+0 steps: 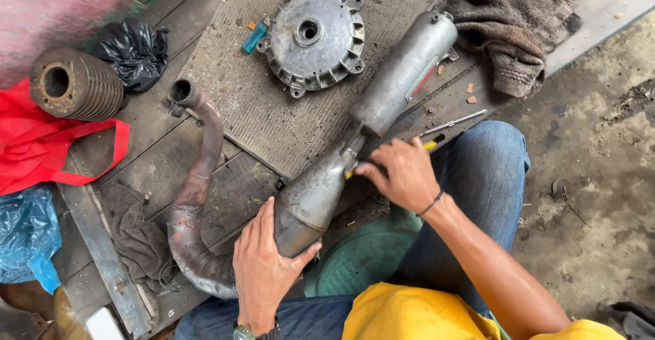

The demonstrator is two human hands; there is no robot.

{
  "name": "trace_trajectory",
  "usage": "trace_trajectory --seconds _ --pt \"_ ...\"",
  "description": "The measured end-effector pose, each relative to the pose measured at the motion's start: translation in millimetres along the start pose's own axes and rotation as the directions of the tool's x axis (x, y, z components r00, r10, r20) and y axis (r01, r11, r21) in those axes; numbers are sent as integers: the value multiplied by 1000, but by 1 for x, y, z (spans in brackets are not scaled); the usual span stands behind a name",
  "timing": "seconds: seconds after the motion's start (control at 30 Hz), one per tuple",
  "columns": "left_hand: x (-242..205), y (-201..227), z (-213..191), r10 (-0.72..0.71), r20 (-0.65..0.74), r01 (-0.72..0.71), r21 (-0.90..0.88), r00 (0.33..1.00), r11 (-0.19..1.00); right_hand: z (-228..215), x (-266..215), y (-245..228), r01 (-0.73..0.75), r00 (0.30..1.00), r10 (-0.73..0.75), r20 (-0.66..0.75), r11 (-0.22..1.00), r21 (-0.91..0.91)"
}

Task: The person sits on a stool and uses a yellow sanding block to scrub the surface of a metal exhaust pipe. They rotate the pipe to clean different sections, including the curved pipe and the cylindrical muffler, while holding it steady with their other hand.

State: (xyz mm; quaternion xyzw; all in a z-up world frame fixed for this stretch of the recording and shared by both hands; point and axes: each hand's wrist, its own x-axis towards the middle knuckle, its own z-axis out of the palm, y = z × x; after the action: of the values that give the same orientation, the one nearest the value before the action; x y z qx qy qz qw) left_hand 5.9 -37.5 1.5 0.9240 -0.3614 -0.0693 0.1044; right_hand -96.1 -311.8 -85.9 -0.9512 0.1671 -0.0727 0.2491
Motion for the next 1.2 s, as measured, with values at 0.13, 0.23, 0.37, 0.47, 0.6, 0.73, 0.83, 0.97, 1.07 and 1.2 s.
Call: trace_trajectory --seconds 0.13,0.23,0.37,0.47,0.6,0.73,0.83,0.97,1.07,1.2 --pt "1 1 -3 -11 33 11 11 999 1000 0 5 0 -2 1000 3 -16 1000 8" --pt "0 1 -2 -16 51 16 2 999 1000 -3 1 4 28 999 -28 33 1000 -1" --pt "0 0 -1 -14 36 13 12 999 1000 -8 9 5 81 997 -81 8 996 -38" --pt "1 2 -2 -5 46 5 7 999 1000 -16 11 10 138 990 -139 -3 986 -90" --pt "0 2 -2 -26 50 25 14 998 1000 -28 9 -7 173 973 -197 -117 966 -191" --pt "2 4 -3 -13 22 13 13 1000 1000 -31 13 -13 55 988 -77 -135 985 -164" --pt "2 3 -3 -16 64 15 12 998 1000 -27 4 -21 79 995 -84 -50 992 -102" --pt "0 4 -5 -44 78 42 23 996 999 -20 -4 -33 -176 984 180 12 976 -129" --pt "3 3 -6 -29 89 27 20 996 999 -27 4 -41 -299 945 317 81 938 -176" --pt "1 3 -4 -27 56 26 14 998 1000 -31 5 -71 -249 930 299 215 941 -228"
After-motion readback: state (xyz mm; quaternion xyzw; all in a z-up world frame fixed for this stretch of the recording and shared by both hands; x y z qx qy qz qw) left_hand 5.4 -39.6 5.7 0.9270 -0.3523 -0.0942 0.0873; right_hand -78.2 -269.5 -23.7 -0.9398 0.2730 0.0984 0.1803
